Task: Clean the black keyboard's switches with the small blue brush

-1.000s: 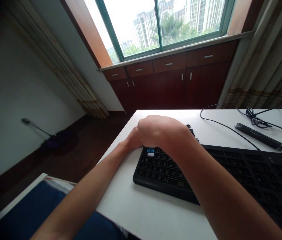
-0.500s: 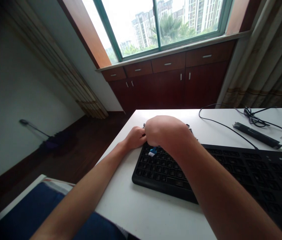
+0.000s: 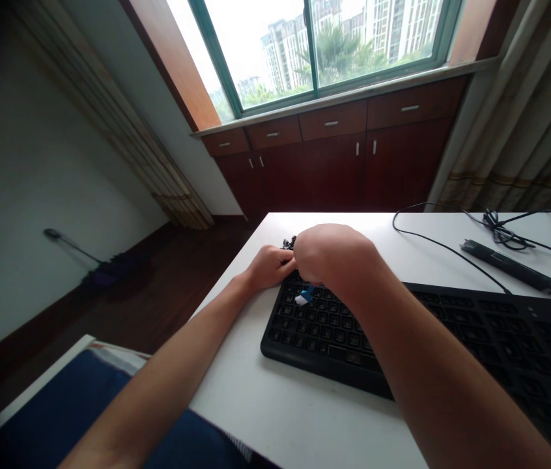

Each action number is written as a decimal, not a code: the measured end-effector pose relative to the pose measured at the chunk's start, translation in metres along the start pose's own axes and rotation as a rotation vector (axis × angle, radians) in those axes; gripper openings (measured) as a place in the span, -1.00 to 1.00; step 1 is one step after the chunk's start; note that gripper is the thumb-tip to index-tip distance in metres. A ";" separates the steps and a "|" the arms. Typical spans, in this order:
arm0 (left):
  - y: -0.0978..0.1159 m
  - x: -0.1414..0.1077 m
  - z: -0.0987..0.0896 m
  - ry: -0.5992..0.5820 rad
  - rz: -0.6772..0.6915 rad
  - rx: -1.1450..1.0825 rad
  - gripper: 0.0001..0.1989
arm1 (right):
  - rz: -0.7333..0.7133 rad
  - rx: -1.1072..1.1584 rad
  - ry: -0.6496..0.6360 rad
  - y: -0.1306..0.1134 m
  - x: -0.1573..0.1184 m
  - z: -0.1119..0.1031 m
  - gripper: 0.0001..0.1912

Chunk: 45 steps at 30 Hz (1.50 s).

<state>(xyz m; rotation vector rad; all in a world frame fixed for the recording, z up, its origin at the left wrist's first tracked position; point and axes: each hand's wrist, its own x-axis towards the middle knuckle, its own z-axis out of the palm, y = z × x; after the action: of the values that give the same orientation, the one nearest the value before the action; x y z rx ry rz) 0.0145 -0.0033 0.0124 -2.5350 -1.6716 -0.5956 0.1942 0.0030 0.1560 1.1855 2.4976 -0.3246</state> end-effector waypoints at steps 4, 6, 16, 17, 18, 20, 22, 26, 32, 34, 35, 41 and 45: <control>0.003 0.000 -0.004 -0.003 -0.010 0.043 -0.49 | 0.030 -0.016 -0.075 0.000 -0.001 -0.001 -0.90; 0.003 0.000 -0.008 -0.012 -0.017 0.057 -0.49 | 0.035 -0.014 -0.090 0.000 -0.001 -0.001 -0.90; -0.001 -0.006 -0.041 -0.434 -0.193 -0.336 -0.37 | 0.040 -0.034 -0.131 -0.001 0.000 -0.001 -0.88; -0.001 -0.007 -0.042 -0.497 -0.254 -0.425 -0.37 | 0.044 -0.021 -0.135 -0.002 -0.001 -0.001 -0.87; -0.001 -0.007 -0.043 -0.542 -0.302 -0.485 -0.36 | 0.042 -0.012 -0.143 -0.002 -0.002 -0.002 -0.85; 0.001 -0.007 -0.042 -0.572 -0.346 -0.515 -0.36 | 0.027 -0.010 -0.161 -0.003 -0.004 -0.002 -0.84; 0.003 -0.006 -0.040 -0.567 -0.367 -0.501 -0.35 | 0.017 -0.008 -0.168 -0.003 -0.005 -0.003 -0.85; 0.005 -0.005 -0.035 -0.538 -0.381 -0.474 -0.33 | 0.009 -0.005 -0.137 -0.003 -0.004 -0.001 -0.85; -0.001 -0.006 -0.039 -0.469 -0.312 -0.423 -0.40 | -0.008 0.005 -0.144 -0.007 -0.008 -0.001 -0.83; -0.004 -0.006 -0.044 -0.415 -0.291 -0.389 -0.44 | 0.000 0.007 -0.134 -0.007 -0.009 -0.001 -0.83; -0.005 -0.006 -0.047 -0.402 -0.280 -0.391 -0.46 | 0.002 0.009 -0.128 -0.007 -0.010 -0.001 -0.83; -0.007 -0.003 -0.062 -0.407 -0.286 -0.561 -0.50 | -0.031 0.044 -0.104 -0.004 -0.010 -0.001 -0.81; -0.006 -0.007 -0.068 -0.471 -0.227 -0.593 -0.49 | -0.054 0.018 -0.020 -0.004 -0.008 0.001 -0.88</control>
<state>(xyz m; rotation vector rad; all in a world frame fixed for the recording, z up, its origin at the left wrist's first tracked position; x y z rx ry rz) -0.0130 -0.0239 0.0721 -3.1061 -2.2395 -0.6160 0.1964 -0.0055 0.1590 1.1176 2.5178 -0.3715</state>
